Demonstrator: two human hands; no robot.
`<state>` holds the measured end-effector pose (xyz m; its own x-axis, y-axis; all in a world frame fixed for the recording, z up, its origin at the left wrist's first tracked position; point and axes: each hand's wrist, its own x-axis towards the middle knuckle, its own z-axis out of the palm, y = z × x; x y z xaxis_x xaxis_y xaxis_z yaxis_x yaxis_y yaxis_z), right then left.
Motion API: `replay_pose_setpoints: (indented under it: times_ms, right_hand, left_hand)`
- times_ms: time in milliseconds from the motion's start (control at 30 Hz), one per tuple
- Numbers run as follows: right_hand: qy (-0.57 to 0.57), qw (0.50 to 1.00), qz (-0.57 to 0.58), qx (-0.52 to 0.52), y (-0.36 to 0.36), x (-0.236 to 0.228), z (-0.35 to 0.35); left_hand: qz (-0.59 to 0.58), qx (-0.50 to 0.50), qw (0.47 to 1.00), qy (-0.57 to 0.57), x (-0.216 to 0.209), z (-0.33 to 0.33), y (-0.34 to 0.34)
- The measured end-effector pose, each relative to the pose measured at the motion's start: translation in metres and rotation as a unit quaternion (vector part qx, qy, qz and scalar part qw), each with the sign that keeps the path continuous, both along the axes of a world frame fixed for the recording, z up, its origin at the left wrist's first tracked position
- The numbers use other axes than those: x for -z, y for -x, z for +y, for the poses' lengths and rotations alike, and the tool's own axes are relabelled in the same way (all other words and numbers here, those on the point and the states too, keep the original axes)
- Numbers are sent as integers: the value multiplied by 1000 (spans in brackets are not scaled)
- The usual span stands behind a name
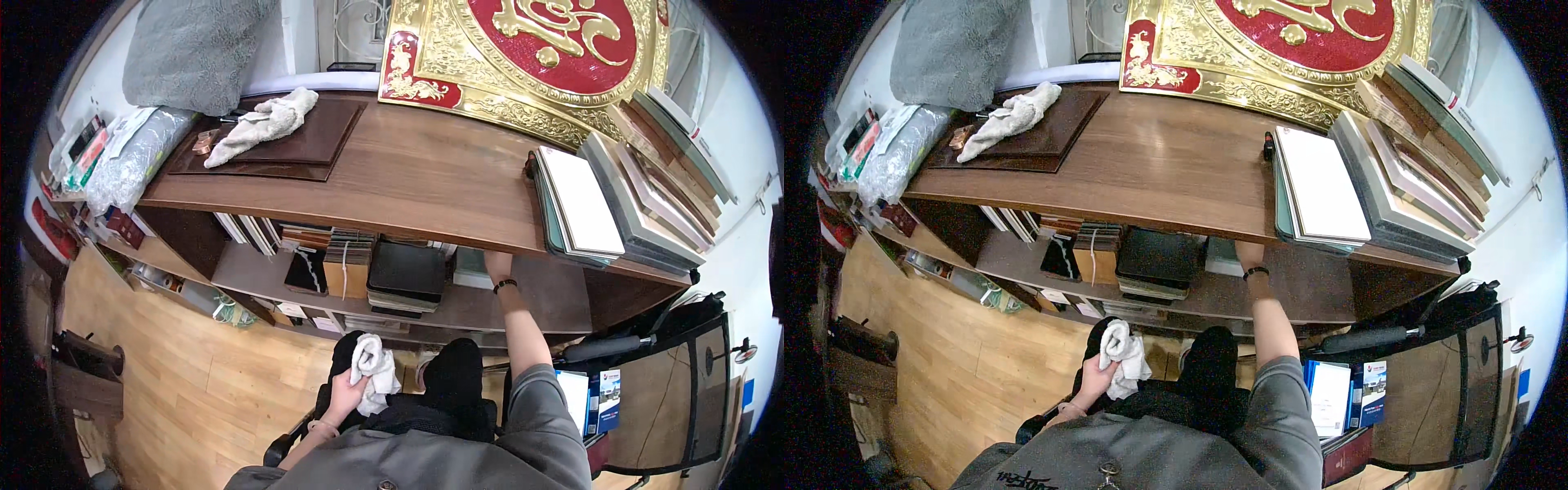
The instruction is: Wiping small rectangular items with a white cloth at a workstation.
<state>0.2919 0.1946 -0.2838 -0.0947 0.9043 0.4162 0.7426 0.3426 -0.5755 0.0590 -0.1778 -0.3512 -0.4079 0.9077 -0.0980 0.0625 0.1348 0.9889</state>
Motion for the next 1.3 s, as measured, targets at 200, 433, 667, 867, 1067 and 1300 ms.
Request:
replay_pose_setpoints:
  times_ms: [200,433,667,867,1067,1300]
  right_hand:
    - [21,997,78,-20,10,0,1]
    - [-37,906,417,-60,16,-27,-73]
    - [204,890,343,-218,46,-60,-256]
    - [-12,928,194,-317,77,-179,-319]
    - [-361,920,64,-138,91,-305,-233]
    - [-166,955,-243,28,144,-295,-122]
  left_hand:
    - [27,-7,1000,12,1,-11,3]
    - [125,5,990,62,-13,-18,2]
    - [-22,-45,996,-78,-50,4,-18]
    - [-107,220,938,-246,-168,-29,-26]
    - [-244,291,908,-180,-178,-41,25]
    - [-410,-261,871,-69,-102,-45,98]
